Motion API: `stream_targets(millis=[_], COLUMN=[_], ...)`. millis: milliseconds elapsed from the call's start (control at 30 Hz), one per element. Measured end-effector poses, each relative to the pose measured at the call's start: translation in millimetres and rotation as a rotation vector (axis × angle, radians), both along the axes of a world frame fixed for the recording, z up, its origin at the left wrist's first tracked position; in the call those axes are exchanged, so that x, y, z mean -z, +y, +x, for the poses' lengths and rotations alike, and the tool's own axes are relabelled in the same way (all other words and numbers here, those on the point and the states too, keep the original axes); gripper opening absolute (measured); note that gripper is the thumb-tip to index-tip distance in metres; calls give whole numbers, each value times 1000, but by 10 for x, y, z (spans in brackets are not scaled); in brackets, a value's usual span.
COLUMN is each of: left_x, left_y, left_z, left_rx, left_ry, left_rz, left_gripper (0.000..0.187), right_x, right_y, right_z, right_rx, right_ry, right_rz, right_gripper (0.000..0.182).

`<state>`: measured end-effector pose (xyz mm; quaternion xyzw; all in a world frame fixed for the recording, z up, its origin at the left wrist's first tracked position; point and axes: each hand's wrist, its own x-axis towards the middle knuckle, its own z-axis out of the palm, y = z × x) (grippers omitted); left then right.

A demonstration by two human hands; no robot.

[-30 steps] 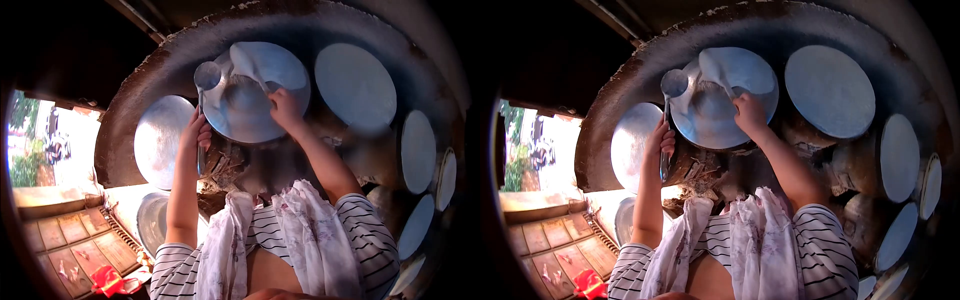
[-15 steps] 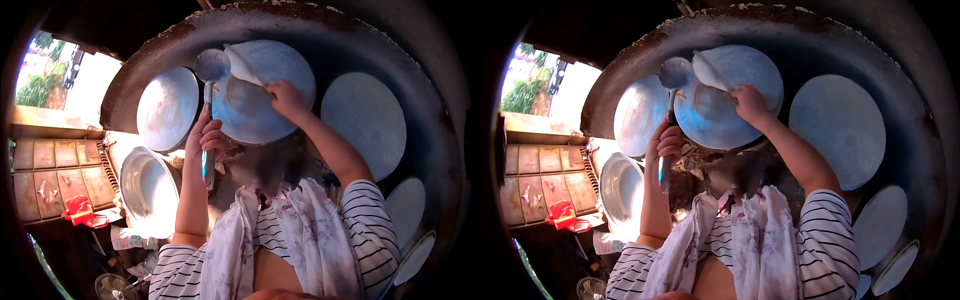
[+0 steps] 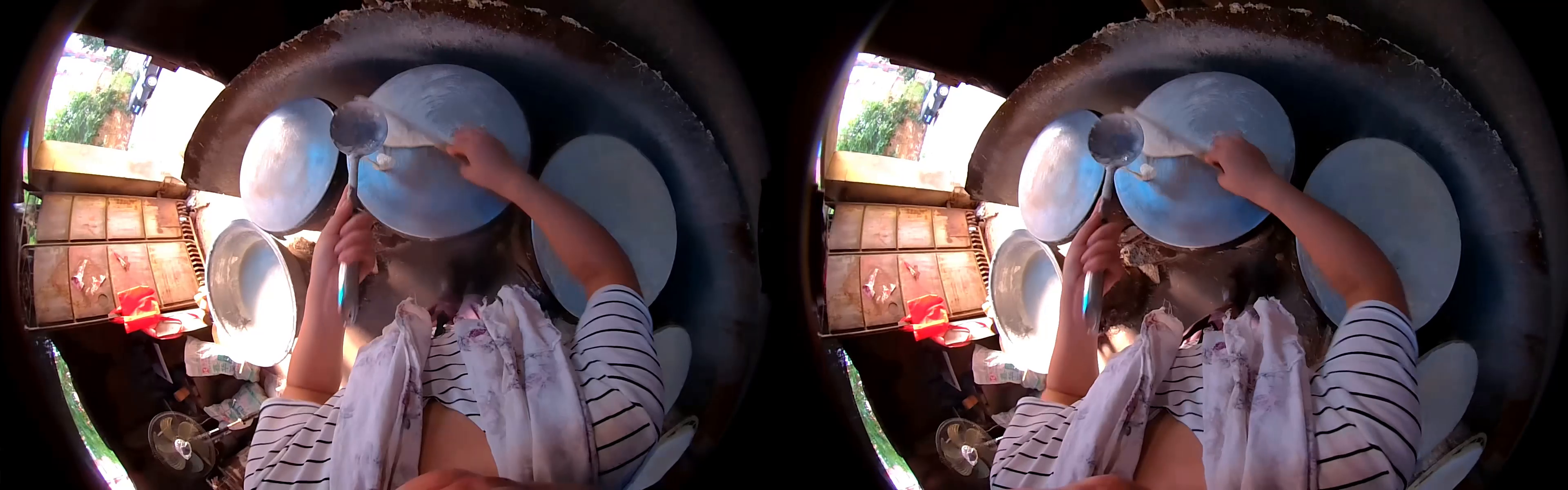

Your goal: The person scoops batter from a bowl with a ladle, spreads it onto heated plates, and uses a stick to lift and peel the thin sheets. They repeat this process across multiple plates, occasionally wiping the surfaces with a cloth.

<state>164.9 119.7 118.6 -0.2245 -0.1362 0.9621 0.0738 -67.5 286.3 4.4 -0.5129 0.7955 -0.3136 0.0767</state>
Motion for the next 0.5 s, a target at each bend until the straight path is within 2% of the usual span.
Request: stream_targets(millis=[33, 67, 100, 133, 200, 233, 267, 333, 367, 467, 500], left_x=[-162, -318, -472, -428, -270, -262, -206, -106, -115, -322, -335], left_y=[72, 153, 233, 220, 206, 211, 227, 216, 227, 167, 101], left_z=[48, 93, 137, 110, 51, -84, -163, -166, -115, 96, 190], left_rx=[-45, -90, -138, -123, -127, -119, -129, -154, -209, -260, -269], left_ry=[38, 86, 130, 160, 213, 47, -9, 66, 0, -67, -8], left_rz=[-36, -102, -166, -265, -465, -607, -640, -515, -492, -734, -761], left_gripper=[38, 27, 33, 30, 36, 45, 46, 34, 45, 43, 43], right_x=[-40, -3, 68, 87, 2, -27, -3, 37, 135, 70, 54], right_y=[59, 153, 293, 374, 300, 240, 151, -113, -129, 99, 201], right_z=[-23, -99, -196, -306, -733, -827, -771, -547, -408, -193, -221], right_rx=[-31, -39, -48, -66, 131, 233, 122, -71, -98, -206, -264], right_ry=[10, -25, -62, -93, -48, -30, -19, 6, 24, -5, -8], right_rz=[16, -86, -185, -281, -63, 39, -3, -89, -162, -77, -138], right_gripper=[27, 26, 25, 25, 25, 26, 26, 26, 24, 20, 18])
